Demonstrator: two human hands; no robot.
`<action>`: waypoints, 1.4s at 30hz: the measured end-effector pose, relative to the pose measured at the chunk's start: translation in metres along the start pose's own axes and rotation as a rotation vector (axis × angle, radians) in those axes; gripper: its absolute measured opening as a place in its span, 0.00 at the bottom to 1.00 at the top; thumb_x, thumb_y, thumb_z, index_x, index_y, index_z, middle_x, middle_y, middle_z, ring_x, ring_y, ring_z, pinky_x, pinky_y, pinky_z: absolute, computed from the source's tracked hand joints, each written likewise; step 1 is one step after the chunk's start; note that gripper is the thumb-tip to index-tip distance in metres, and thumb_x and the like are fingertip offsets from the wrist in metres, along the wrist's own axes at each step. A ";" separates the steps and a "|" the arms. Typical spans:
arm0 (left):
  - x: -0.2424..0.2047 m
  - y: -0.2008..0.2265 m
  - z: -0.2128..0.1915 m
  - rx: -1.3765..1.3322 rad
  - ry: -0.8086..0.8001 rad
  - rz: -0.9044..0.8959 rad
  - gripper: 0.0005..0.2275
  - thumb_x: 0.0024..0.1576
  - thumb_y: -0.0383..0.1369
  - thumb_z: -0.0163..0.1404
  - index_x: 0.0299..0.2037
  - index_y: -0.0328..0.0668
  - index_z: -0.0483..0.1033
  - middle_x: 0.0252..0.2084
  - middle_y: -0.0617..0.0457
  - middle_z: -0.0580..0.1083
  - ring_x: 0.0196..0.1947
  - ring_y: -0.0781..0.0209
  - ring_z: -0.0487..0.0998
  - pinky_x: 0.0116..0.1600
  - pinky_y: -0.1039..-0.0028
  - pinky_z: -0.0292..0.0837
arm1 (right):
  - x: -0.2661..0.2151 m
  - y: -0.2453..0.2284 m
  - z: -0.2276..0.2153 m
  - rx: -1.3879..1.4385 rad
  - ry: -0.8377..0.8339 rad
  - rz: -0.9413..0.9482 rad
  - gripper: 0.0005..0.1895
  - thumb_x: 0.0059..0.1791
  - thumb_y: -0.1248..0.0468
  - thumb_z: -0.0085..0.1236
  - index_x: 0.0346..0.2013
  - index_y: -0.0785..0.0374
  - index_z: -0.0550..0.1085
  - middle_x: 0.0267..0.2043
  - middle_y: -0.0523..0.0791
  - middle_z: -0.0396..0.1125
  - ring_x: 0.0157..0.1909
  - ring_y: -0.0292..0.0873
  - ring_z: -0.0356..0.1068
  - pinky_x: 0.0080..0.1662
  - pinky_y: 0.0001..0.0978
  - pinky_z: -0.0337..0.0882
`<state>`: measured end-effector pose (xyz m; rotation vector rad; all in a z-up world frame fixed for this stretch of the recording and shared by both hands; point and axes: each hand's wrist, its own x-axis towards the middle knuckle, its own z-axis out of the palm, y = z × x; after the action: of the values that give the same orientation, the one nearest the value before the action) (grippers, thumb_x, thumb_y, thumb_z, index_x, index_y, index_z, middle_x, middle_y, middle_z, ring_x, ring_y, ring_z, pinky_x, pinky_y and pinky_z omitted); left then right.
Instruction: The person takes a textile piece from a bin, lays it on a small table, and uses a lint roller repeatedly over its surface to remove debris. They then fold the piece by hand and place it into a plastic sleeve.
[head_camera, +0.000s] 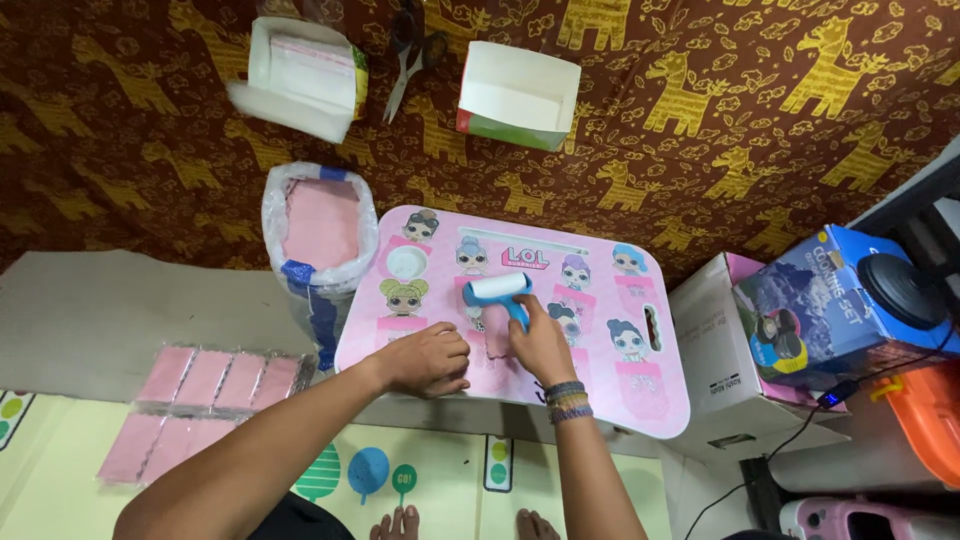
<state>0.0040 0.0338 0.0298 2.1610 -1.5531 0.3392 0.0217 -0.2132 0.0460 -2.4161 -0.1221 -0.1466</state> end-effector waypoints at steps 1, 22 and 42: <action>0.000 0.000 0.000 -0.003 0.000 -0.001 0.10 0.56 0.38 0.58 0.31 0.40 0.75 0.35 0.49 0.70 0.41 0.51 0.74 0.60 0.58 0.66 | -0.008 -0.008 -0.007 -0.001 -0.001 0.002 0.23 0.48 0.57 0.51 0.58 0.56 0.70 0.42 0.58 0.73 0.43 0.65 0.73 0.45 0.55 0.71; 0.006 -0.001 0.001 0.005 -0.014 -0.026 0.09 0.56 0.36 0.56 0.33 0.39 0.74 0.36 0.48 0.71 0.42 0.50 0.74 0.55 0.60 0.67 | -0.100 -0.047 -0.066 0.187 -0.222 0.462 0.20 0.47 0.62 0.52 0.54 0.58 0.68 0.21 0.53 0.69 0.20 0.52 0.72 0.28 0.47 0.70; -0.004 -0.010 0.012 0.079 0.011 -0.009 0.13 0.55 0.36 0.58 0.44 0.36 0.75 0.45 0.46 0.74 0.50 0.48 0.75 0.58 0.60 0.68 | -0.112 0.040 -0.042 1.113 -0.408 0.630 0.17 0.52 0.59 0.57 0.43 0.74 0.69 0.25 0.54 0.72 0.20 0.47 0.72 0.23 0.41 0.73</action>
<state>0.0113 0.0341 0.0156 2.2209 -1.5473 0.4152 -0.0868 -0.2762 0.0359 -1.2480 0.3043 0.5625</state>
